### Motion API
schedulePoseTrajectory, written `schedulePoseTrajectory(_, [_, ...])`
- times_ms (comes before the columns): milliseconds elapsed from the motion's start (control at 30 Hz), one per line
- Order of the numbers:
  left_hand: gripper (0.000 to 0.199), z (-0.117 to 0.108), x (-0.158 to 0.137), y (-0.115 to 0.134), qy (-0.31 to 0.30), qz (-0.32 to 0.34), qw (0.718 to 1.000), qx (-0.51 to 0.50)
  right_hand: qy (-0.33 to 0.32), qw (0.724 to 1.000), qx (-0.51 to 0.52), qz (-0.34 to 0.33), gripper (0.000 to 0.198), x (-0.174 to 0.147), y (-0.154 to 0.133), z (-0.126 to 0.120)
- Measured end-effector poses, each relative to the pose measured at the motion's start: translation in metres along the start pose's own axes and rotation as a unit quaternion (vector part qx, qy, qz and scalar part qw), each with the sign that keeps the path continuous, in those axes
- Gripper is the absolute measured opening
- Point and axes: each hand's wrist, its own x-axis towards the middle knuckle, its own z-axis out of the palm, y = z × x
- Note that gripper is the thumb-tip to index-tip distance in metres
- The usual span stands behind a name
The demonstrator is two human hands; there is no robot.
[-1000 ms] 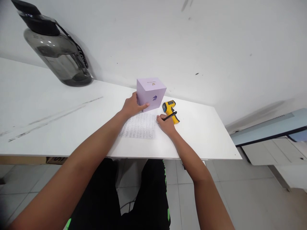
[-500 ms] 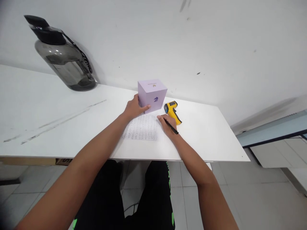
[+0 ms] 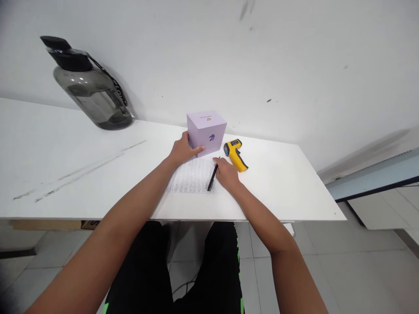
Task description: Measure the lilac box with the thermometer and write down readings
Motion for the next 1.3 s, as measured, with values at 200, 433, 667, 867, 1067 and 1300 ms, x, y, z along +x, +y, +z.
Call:
schedulePoseTrajectory(200, [0.099,0.003,0.002,-0.003,0.006,-0.007,1.0,-0.008,-0.023,0.998,-0.051,0.014,0.052,-0.001,-0.003,-0.007])
schedulePoseTrajectory(433, [0.099,0.005,0.008,-0.006,0.016,0.004,1.0,0.002,0.049,0.998,-0.023,-0.022,0.042,0.003,0.01,-0.018])
schedulePoseTrajectory(667, [0.098,0.006,0.008,-0.008,0.015,0.003,1.0,-0.012,0.114,0.973,-0.132,0.151,0.047,0.011,0.019,-0.03])
schedulePoseTrajectory(867, [0.094,0.006,0.008,-0.008,0.015,0.006,1.0,-0.014,0.03,0.965,-0.143,0.217,0.059,0.016,0.015,-0.032])
schedulePoseTrajectory(1067, [0.094,0.004,0.005,-0.005,0.018,-0.005,0.999,-0.034,0.085,0.979,-0.034,0.182,0.048,0.012,0.025,-0.032])
schedulePoseTrajectory(1300, [0.092,0.004,0.005,-0.008,0.014,-0.026,0.995,-0.094,0.319,0.917,0.229,0.074,0.082,0.008,0.019,-0.019])
